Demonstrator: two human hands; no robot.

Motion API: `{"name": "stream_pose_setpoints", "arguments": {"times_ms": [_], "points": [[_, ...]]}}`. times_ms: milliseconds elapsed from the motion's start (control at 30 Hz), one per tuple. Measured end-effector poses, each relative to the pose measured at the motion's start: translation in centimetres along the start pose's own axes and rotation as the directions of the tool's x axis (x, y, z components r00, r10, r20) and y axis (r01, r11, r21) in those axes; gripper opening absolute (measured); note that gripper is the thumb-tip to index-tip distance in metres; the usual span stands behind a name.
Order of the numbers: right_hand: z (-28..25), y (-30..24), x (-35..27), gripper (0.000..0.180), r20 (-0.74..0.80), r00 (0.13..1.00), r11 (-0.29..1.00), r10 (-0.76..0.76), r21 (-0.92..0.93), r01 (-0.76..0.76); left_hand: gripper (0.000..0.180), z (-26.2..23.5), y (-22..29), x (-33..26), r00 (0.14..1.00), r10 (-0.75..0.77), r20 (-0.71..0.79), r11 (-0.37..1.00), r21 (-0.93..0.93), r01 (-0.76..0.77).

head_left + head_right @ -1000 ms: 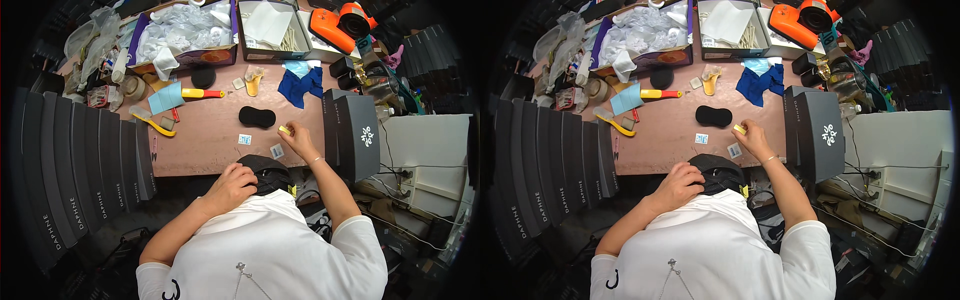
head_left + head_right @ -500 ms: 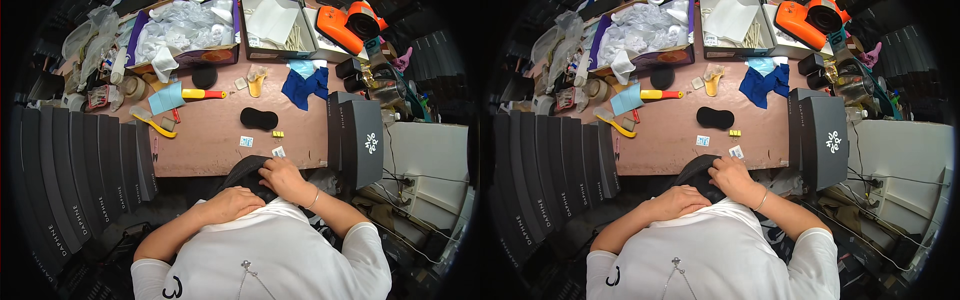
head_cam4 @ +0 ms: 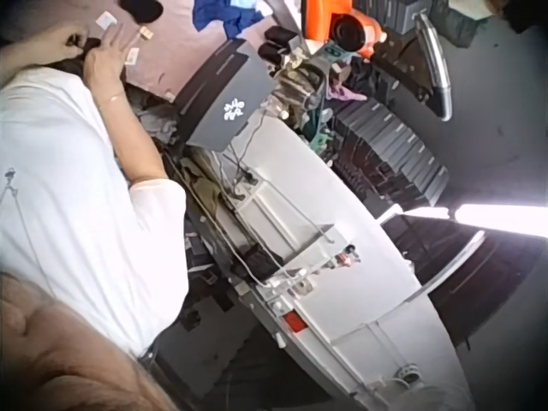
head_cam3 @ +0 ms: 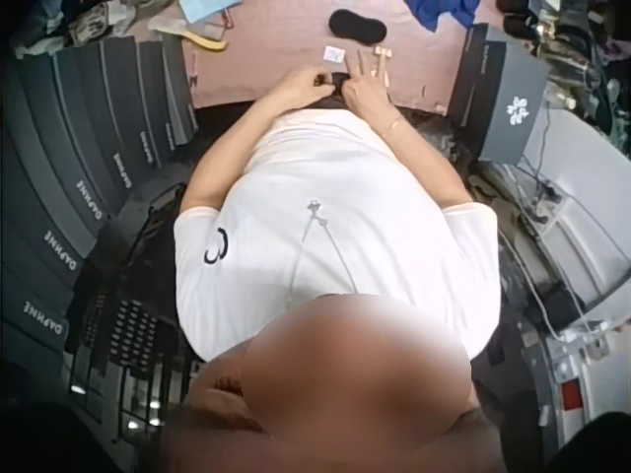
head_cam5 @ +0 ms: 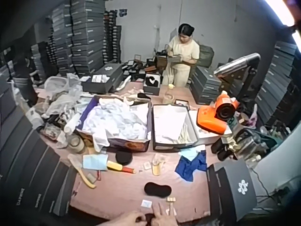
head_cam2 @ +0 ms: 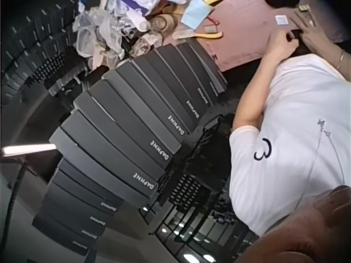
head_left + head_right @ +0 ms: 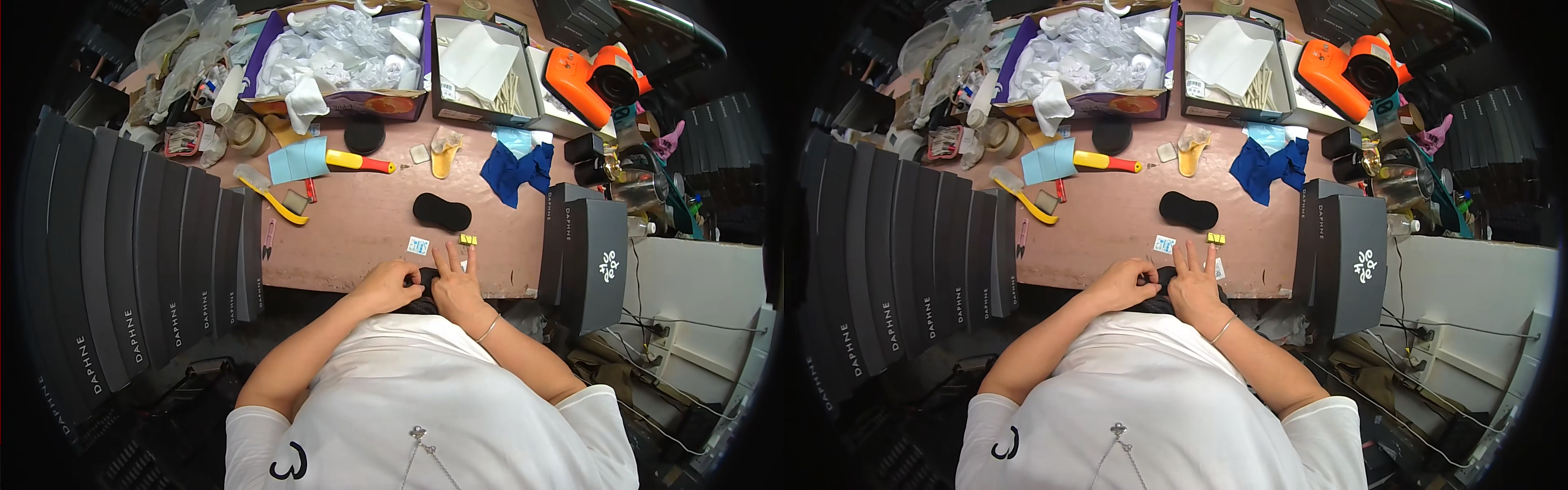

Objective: Packing shoes into boxes and organizing them at a workbench.

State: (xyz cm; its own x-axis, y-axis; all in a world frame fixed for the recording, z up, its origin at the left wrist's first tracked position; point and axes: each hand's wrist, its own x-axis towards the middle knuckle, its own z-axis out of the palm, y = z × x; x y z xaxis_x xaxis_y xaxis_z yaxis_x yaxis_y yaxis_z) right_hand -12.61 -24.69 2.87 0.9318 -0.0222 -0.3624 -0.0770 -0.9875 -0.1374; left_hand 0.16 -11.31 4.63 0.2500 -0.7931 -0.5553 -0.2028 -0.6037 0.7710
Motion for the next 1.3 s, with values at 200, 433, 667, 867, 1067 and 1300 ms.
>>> {"name": "stream_pose_setpoints", "arguments": {"times_ms": [200,433,667,867,1067,1300], "points": [[-3.3,0.3,-2.1,0.021,-0.139,0.981,0.98,-0.135,0.124,0.153,0.025,-1.3,2.6,-1.9,0.996,0.092,0.009,0.977,0.193,-0.092],[-6.9,2.6,-7.6,0.029,-0.179,0.978,0.86,-0.104,0.479,0.179,0.045,-0.3,3.4,-4.5,0.938,0.344,-0.038,0.902,0.292,-0.319],[-4.4,4.3,-9.8,0.034,-0.162,0.979,0.648,0.121,0.76,0.046,0.07,1.3,2.8,-3.8,0.948,0.309,-0.07,0.951,0.049,-0.306],[-4.1,4.0,-10.8,0.03,-0.235,0.949,0.608,0.208,0.791,0.063,0.04,1.2,5.6,-5.6,0.92,0.336,0.201,0.838,0.382,-0.39],[-4.7,3.6,-11.6,0.028,-0.265,0.926,0.62,0.269,0.783,0.044,0.022,2.8,4.4,-3.7,0.763,0.464,0.45,0.845,0.033,-0.534],[-4.2,4.3,-10.8,0.022,-0.155,0.862,0.346,0.483,0.938,-0.025,0.022,3.2,4.5,-3.8,0.707,0.476,0.524,0.854,-0.083,-0.513]]}}
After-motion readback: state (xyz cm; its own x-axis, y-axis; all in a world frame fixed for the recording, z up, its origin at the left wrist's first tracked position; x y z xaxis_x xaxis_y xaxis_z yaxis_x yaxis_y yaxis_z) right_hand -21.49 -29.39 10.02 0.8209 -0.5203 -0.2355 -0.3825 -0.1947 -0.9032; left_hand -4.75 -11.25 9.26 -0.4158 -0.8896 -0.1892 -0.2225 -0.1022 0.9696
